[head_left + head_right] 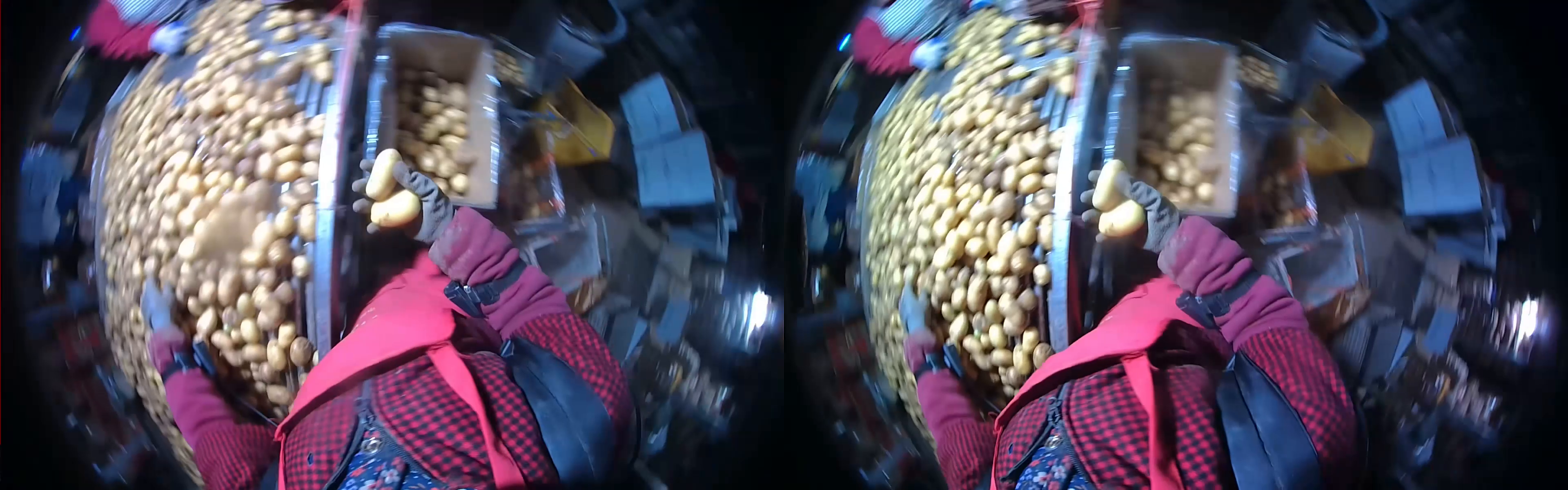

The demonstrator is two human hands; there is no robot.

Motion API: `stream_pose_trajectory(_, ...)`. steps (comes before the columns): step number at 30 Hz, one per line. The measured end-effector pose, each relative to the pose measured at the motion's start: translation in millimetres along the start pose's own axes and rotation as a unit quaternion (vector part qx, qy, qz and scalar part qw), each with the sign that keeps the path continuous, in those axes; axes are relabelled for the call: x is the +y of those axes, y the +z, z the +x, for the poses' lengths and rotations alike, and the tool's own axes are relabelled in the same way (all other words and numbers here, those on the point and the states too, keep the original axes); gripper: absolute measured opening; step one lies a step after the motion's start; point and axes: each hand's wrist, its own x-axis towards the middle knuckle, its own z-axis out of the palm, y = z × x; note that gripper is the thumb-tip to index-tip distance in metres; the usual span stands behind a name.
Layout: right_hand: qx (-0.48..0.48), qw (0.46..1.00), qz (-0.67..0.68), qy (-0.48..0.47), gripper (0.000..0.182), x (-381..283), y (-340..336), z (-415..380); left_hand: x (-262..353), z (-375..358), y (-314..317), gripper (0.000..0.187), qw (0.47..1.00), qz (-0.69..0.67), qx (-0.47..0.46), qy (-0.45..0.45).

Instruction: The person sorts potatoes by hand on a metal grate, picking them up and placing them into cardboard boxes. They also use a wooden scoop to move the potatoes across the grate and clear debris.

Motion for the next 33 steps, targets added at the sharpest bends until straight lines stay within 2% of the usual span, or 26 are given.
stream_pose_trajectory(2,0.063,0.994,-0.032,-0.083,0.062,-29,6,-40,2,-3,3,0.046,0.996,0.045,-0.014,-0.069)
stream_pose_trajectory(4,0.164,0.975,-0.033,-0.144,0.057,-52,-2,-82,2,-5,3,0.044,0.998,0.053,0.001,-0.039)
stream_pose_trajectory(6,0.292,0.882,-0.183,-0.321,0.052,-61,3,-112,11,-9,-3,0.045,0.996,0.059,-0.012,-0.059)
stream_pose_trajectory(7,0.184,0.861,-0.264,-0.394,0.048,-61,-32,-131,13,-7,-5,0.045,0.995,0.061,-0.021,-0.071)
stream_pose_trajectory(8,0.294,0.817,-0.293,-0.401,0.05,-70,-61,-149,18,-10,-8,0.044,0.996,0.053,-0.018,-0.076)
stream_pose_trajectory(10,0.352,0.884,-0.018,-0.306,0.054,-116,-47,-173,2,-3,7,0.043,0.997,0.031,0.0,-0.073)
stream_pose_trajectory(14,0.398,0.839,0.001,-0.372,0.062,-224,-104,-197,12,-8,1,0.05,0.996,-0.021,0.025,-0.084)
stream_pose_trajectory(15,0.41,0.807,0.01,-0.425,0.06,-252,-98,-192,3,0,14,0.057,0.995,-0.002,0.043,-0.092)
stream_pose_trajectory(16,0.378,0.801,0.009,-0.465,0.059,-287,-117,-195,9,1,14,0.058,0.995,-0.002,0.046,-0.086)
stream_pose_trajectory(17,0.345,0.816,0.033,-0.463,0.06,-322,-141,-202,19,-2,8,0.057,0.995,-0.05,0.06,-0.057)
stream_pose_trajectory(18,0.375,0.786,-0.003,-0.492,0.065,-336,-132,-197,28,-4,5,0.055,0.992,-0.097,0.073,-0.028)
stream_pose_trajectory(20,0.462,0.765,-0.013,-0.449,0.066,-342,-138,-196,41,-4,7,0.056,0.979,-0.169,0.11,0.008)
stream_pose_trajectory(22,0.467,0.773,-0.036,-0.427,0.066,-316,-167,-184,70,-3,0,0.053,0.964,-0.247,0.103,-0.003)
stream_pose_trajectory(23,0.471,0.775,-0.059,-0.416,0.065,-304,-174,-182,96,-9,-4,0.053,0.935,-0.332,0.115,0.038)
stream_pose_trajectory(24,0.417,0.827,-0.084,-0.368,0.065,-286,-168,-177,129,-20,-12,0.052,0.898,-0.414,0.125,0.08)
stream_pose_trajectory(25,0.362,0.871,-0.106,-0.315,0.065,-258,-151,-168,170,-30,-26,0.052,0.885,-0.436,0.123,0.107)
stream_pose_trajectory(26,0.335,0.892,-0.128,-0.275,0.061,-228,-121,-151,215,-41,-39,0.053,0.871,-0.458,0.123,0.131)
stream_pose_trajectory(27,0.347,0.898,-0.145,-0.228,0.061,-200,-76,-131,255,-54,-45,0.053,0.862,-0.485,0.079,0.125)
stream_pose_trajectory(28,0.311,0.898,-0.21,-0.228,0.063,-177,-93,-114,292,-67,-45,0.052,0.862,-0.443,0.134,0.21)
stream_pose_trajectory(29,0.233,0.946,-0.176,-0.143,0.068,-161,-58,-102,337,-78,-57,0.051,0.79,-0.58,-0.088,0.18)
stream_pose_trajectory(30,0.161,0.969,-0.159,-0.102,0.07,-144,-39,-86,390,-96,-93,0.049,0.842,-0.436,0.077,0.309)
stream_pose_trajectory(31,0.071,0.981,-0.164,-0.073,0.073,-129,-25,-69,419,-103,-108,0.045,0.82,-0.435,0.051,0.368)
stream_pose_trajectory(32,0.011,0.994,-0.11,-0.017,0.072,-117,-17,-51,446,-103,-128,0.045,0.787,-0.413,0.075,0.452)
stream_pose_trajectory(33,0.001,0.995,-0.097,0.01,0.069,-102,-5,-37,467,-104,-121,0.047,0.716,-0.486,0.071,0.495)
